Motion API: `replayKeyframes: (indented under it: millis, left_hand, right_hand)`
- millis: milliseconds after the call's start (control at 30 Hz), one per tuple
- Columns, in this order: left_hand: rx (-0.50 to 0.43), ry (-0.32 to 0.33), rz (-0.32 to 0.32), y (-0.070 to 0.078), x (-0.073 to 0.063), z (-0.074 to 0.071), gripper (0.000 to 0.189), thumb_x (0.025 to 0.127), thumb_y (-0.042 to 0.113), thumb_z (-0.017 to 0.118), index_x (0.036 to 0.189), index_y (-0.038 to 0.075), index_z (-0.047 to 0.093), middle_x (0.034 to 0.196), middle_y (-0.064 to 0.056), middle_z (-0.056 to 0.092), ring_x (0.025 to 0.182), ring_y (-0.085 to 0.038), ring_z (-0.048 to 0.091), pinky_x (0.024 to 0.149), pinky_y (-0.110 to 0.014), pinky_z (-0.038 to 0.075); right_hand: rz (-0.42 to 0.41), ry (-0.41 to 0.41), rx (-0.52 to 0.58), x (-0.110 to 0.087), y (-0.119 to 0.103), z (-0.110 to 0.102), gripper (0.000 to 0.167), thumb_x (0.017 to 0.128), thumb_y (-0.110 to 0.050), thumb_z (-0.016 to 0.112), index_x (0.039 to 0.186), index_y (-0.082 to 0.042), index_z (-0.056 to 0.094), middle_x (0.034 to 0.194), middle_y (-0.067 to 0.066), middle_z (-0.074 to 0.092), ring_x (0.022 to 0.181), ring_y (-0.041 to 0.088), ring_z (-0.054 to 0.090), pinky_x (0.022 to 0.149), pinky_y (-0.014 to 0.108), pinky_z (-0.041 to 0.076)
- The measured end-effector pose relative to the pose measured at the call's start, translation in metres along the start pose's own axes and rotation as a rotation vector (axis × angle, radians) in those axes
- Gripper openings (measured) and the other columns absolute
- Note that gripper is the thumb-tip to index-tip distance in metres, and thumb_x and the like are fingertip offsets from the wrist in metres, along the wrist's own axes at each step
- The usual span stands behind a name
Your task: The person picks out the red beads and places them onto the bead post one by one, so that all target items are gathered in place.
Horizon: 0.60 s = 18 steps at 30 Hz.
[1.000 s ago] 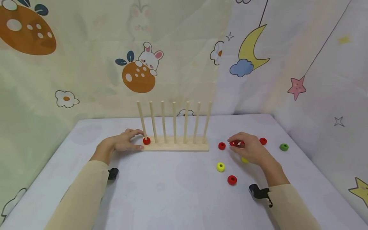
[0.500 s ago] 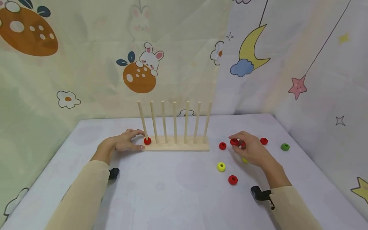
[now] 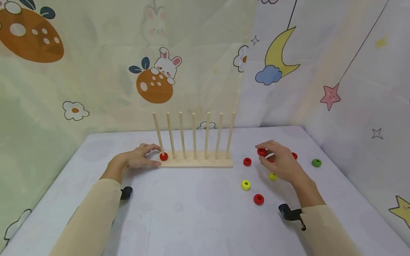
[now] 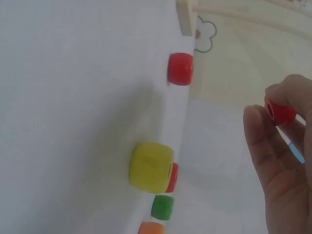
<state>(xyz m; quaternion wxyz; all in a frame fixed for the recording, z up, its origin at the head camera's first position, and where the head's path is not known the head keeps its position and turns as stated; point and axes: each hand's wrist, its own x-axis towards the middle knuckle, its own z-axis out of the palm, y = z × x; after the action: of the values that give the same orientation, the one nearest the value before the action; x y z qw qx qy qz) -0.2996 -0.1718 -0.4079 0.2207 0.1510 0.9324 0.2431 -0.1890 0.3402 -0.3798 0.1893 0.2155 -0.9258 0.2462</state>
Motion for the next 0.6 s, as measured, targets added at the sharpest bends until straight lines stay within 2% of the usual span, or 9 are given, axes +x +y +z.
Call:
replayKeyframes:
  millis: [133,367,600]
  left_hand:
    - [-0.001,0.001,0.005,0.000,-0.002,-0.001,0.073,0.086,0.061,0.074,0.149,0.039,0.044,0.162,-0.016,0.023,0.148,-0.042,0.025,0.112,-0.071,0.027]
    - [0.008,0.001,0.022,-0.001,-0.003,0.000,0.073,0.088,0.057,0.075,0.151,0.037,0.042,0.161,-0.018,0.024,0.148,-0.043,0.026,0.112,-0.072,0.028]
    - [-0.016,0.018,0.032,0.000,-0.002,0.001,0.065,0.087,0.051,0.078,0.142,0.038,0.045,0.157,-0.017,0.029,0.145,-0.042,0.030,0.110,-0.070,0.030]
  right_hand:
    - [-0.010,-0.014,-0.014,0.001,-0.003,0.003,0.043,0.085,0.006,0.077,0.123,-0.012,0.068,0.114,0.002,0.070,0.091,0.017,0.066,0.075,0.020,0.058]
    - [-0.004,-0.011,0.021,0.002,-0.008,0.003,0.045,0.086,0.005,0.077,0.126,-0.013,0.066,0.116,0.004,0.070,0.092,0.023,0.070,0.077,0.015,0.056]
    - [-0.035,-0.002,0.108,0.007,-0.011,0.007,0.045,0.086,0.007,0.077,0.126,-0.011,0.067,0.115,0.005,0.070,0.092,0.015,0.069,0.077,0.014,0.056]
